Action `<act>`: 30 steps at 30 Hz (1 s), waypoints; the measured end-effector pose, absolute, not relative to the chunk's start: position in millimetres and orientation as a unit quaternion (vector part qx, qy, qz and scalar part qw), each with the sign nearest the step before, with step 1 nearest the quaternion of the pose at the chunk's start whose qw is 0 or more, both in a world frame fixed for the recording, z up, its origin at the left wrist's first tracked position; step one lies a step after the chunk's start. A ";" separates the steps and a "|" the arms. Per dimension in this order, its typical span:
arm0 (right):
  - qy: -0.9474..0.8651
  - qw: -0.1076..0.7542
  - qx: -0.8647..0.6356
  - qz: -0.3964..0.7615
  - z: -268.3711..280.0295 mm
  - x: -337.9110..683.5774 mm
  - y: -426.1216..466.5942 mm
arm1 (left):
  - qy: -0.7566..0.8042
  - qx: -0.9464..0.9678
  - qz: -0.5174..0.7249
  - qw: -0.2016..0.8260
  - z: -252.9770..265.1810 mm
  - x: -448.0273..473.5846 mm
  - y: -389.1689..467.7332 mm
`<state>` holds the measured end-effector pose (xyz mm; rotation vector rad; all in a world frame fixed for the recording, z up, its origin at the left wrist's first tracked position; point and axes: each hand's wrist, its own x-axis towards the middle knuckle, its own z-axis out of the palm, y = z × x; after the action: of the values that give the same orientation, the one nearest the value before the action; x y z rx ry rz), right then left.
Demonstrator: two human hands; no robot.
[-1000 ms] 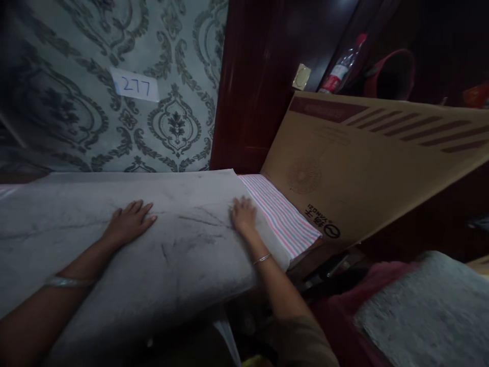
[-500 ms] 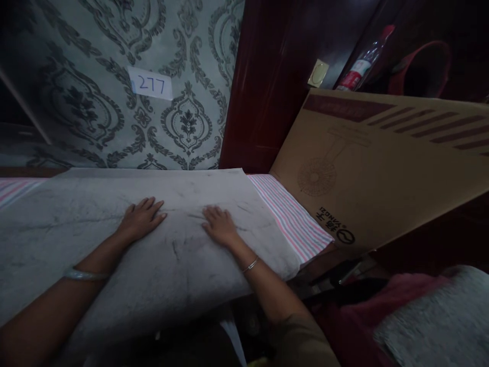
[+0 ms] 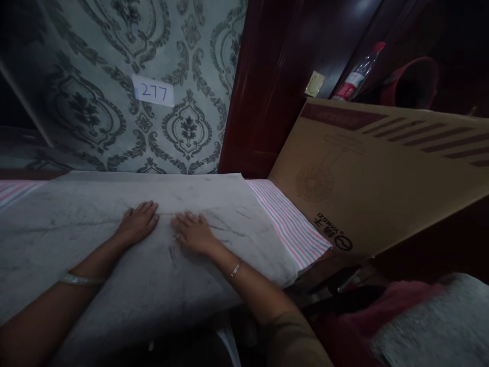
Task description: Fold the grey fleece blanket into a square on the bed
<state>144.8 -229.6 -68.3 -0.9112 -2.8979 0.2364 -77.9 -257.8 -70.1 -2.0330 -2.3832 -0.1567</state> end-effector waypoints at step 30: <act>-0.813 0.051 -0.579 0.027 -55.3 217.9 -117.2 | -0.755 -0.651 -0.075 0.011 -71.7 -78.6 -260.5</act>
<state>217.9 -117.2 -55.3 -1.7607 -2.4750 0.0834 -78.6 -260.5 -71.7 -2.0317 -2.3552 -0.2346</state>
